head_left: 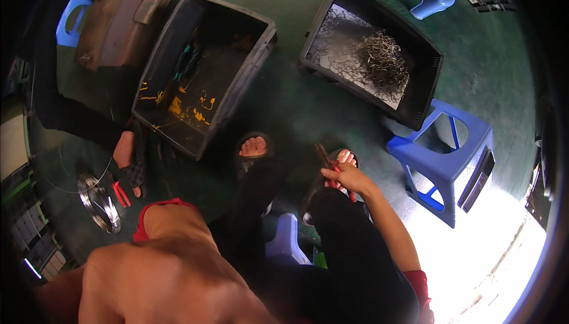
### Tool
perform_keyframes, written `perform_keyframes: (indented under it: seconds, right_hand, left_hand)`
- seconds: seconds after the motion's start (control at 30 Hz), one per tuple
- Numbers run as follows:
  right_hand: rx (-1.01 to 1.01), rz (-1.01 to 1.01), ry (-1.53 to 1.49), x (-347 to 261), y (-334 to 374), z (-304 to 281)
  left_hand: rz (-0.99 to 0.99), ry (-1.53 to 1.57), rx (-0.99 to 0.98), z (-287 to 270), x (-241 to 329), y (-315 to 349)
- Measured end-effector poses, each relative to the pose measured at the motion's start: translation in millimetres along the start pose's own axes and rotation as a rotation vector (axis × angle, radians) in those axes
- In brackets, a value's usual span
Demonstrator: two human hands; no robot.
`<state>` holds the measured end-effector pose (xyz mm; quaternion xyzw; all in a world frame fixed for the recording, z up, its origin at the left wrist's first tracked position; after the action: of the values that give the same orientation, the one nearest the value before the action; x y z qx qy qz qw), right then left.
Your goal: The person uses pliers to bend small metal wires into loop shapes. They pick up wires from a black tray, bend them with the pliers, and place the finished pieces back into the tray.
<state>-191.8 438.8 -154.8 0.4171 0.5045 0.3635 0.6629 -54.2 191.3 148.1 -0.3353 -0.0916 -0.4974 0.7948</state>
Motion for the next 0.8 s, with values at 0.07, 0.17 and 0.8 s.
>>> perform_keyframes:
  seconds: [0.07, 0.17, 0.8]
  right_hand:
    - [0.01, -0.052, -0.002, 1, -2, 0]
    - [0.025, -0.033, -0.036, 4, -3, 0]
    - [-0.001, -0.006, 0.0, 2, -6, 0]
  left_hand:
    - [0.033, -0.041, -0.142, -6, 1, 0]
    - [-0.056, 0.027, -0.165, -11, 6, -3]
    - [-0.131, 0.249, 0.084, -6, -2, -11]
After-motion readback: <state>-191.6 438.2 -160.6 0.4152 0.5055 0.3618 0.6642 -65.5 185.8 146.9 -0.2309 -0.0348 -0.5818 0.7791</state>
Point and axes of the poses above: each hand's wrist, its own y-axis away from the middle knuckle, its own z-axis out of the palm, x = y × z, the point moved 1 cm from there along -y, towards the middle knuckle, and after that the axes turned 12 degrees about -y, right-handed, at the moved point
